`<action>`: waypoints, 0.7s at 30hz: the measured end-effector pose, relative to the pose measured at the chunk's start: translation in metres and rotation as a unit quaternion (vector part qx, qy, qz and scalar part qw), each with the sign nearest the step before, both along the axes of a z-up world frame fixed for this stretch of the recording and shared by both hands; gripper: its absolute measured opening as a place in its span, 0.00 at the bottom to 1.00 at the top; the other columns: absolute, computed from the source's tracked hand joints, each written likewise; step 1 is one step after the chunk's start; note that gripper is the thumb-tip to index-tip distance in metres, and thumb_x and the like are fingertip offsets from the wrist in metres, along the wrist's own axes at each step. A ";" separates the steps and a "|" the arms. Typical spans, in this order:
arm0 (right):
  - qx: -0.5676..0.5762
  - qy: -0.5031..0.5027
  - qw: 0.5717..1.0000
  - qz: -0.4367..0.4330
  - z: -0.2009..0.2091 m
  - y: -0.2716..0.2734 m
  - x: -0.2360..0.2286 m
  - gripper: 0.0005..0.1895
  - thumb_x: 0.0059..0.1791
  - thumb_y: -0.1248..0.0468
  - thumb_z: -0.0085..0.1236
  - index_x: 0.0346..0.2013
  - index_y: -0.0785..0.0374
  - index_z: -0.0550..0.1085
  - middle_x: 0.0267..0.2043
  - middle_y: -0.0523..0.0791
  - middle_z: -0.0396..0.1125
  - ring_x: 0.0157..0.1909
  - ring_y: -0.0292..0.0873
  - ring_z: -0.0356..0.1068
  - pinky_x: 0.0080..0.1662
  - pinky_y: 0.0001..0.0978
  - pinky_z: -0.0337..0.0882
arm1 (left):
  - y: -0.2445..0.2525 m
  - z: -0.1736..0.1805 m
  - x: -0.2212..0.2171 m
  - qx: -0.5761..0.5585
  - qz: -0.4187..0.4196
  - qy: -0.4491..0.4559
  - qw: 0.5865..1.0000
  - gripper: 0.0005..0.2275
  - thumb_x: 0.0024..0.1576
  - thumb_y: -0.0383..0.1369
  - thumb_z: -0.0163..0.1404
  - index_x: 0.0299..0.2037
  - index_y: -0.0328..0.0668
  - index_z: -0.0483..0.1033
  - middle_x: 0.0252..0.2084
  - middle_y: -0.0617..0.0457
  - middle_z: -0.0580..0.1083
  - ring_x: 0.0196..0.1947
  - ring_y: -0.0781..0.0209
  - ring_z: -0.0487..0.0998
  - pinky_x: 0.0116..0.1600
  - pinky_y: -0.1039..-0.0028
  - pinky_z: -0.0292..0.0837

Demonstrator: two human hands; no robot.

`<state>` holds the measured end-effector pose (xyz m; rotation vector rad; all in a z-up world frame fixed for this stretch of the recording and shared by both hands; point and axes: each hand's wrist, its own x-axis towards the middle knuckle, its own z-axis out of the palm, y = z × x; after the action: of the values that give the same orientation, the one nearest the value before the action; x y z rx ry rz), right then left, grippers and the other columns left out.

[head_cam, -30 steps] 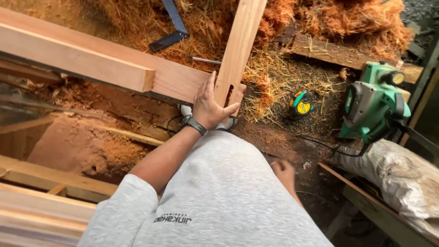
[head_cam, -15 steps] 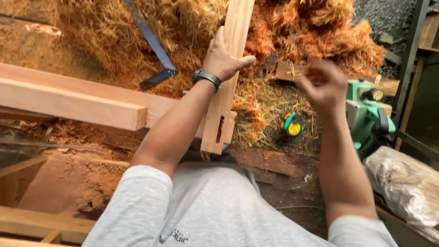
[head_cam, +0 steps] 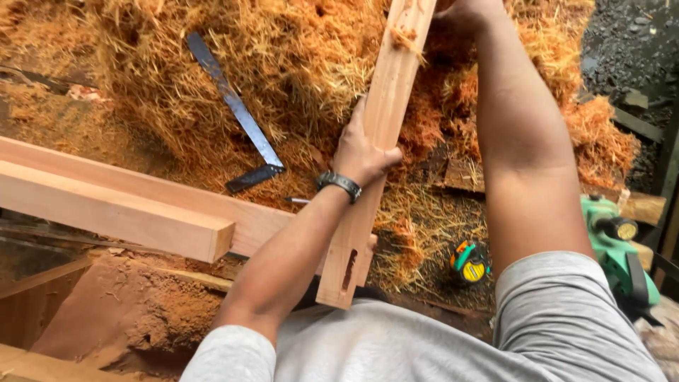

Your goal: The person measures wooden planks using a tape measure and marks them with a pencil and a try square. They align the square on the wood to draw straight lines for cutting or assembly.

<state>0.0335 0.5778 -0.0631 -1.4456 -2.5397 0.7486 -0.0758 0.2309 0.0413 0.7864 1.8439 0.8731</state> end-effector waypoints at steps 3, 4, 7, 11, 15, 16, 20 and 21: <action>-0.072 -0.037 0.997 -0.020 0.005 0.005 -0.001 0.30 0.45 0.43 0.81 0.48 0.56 0.75 0.42 0.46 0.70 0.39 0.44 0.68 0.37 0.46 0.70 | 0.003 0.001 -0.003 -0.025 -0.006 0.038 0.999 0.53 0.40 0.43 0.64 0.77 0.49 0.45 0.61 0.46 0.71 0.49 0.50 0.80 0.48 0.61 0.86; -0.130 -0.058 0.989 -0.037 0.013 0.002 0.000 0.28 0.47 0.40 0.78 0.46 0.54 0.76 0.38 0.42 0.73 0.34 0.38 0.70 0.34 0.39 0.71 | 0.002 -0.001 -0.002 -0.015 -0.003 0.046 0.999 0.52 0.39 0.43 0.63 0.77 0.49 0.46 0.61 0.45 0.72 0.50 0.49 0.80 0.48 0.60 0.85; -0.188 -0.043 0.980 -0.046 0.066 -0.024 -0.013 0.38 0.48 0.52 0.74 0.67 0.53 0.64 0.52 0.49 0.71 0.46 0.45 0.74 0.50 0.41 0.77 | 0.002 0.007 -0.002 -0.042 -0.004 0.039 0.998 0.52 0.39 0.43 0.62 0.77 0.48 0.45 0.63 0.45 0.71 0.50 0.50 0.80 0.49 0.61 0.85; -0.119 -0.019 0.991 0.065 0.030 0.011 -0.002 0.37 0.50 0.51 0.74 0.68 0.58 0.68 0.58 0.53 0.68 0.53 0.57 0.69 0.50 0.52 0.71 | 0.003 0.005 -0.003 -0.040 -0.002 0.051 0.998 0.52 0.38 0.45 0.61 0.77 0.49 0.47 0.64 0.45 0.70 0.52 0.48 0.79 0.47 0.59 0.84; -0.173 -0.014 0.979 0.107 0.034 0.015 -0.003 0.25 0.52 0.59 0.69 0.63 0.58 0.73 0.59 0.47 0.71 0.52 0.52 0.70 0.52 0.47 0.71 | 0.004 0.001 -0.003 -0.045 -0.015 0.047 0.998 0.53 0.40 0.44 0.61 0.78 0.48 0.44 0.62 0.44 0.71 0.51 0.49 0.79 0.50 0.60 0.85; -0.211 -0.003 0.971 0.117 0.035 0.013 -0.004 0.22 0.54 0.64 0.64 0.63 0.57 0.73 0.62 0.44 0.70 0.54 0.47 0.70 0.54 0.42 0.71 | 0.003 -0.001 -0.002 -0.036 -0.019 0.044 0.998 0.53 0.40 0.43 0.61 0.77 0.46 0.44 0.62 0.44 0.72 0.52 0.48 0.79 0.52 0.60 0.85; -0.220 -0.031 0.971 0.084 0.035 0.012 -0.005 0.17 0.58 0.62 0.62 0.61 0.54 0.75 0.53 0.45 0.73 0.41 0.45 0.71 0.38 0.44 0.74 | 0.005 -0.004 -0.003 -0.030 -0.019 0.042 0.998 0.54 0.40 0.41 0.63 0.78 0.45 0.42 0.64 0.43 0.71 0.55 0.47 0.78 0.55 0.60 0.83; -0.208 -0.029 0.973 0.093 0.030 0.015 -0.008 0.16 0.56 0.63 0.62 0.60 0.53 0.76 0.51 0.44 0.73 0.41 0.43 0.71 0.40 0.41 0.73 | 0.007 -0.005 -0.003 -0.032 -0.020 0.035 0.999 0.54 0.41 0.41 0.64 0.78 0.47 0.41 0.63 0.43 0.71 0.54 0.47 0.79 0.55 0.60 0.85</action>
<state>0.0254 0.5923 -0.0330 -1.3561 -2.7031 1.3555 -0.0792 0.2376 0.0362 0.8199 1.9005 0.7652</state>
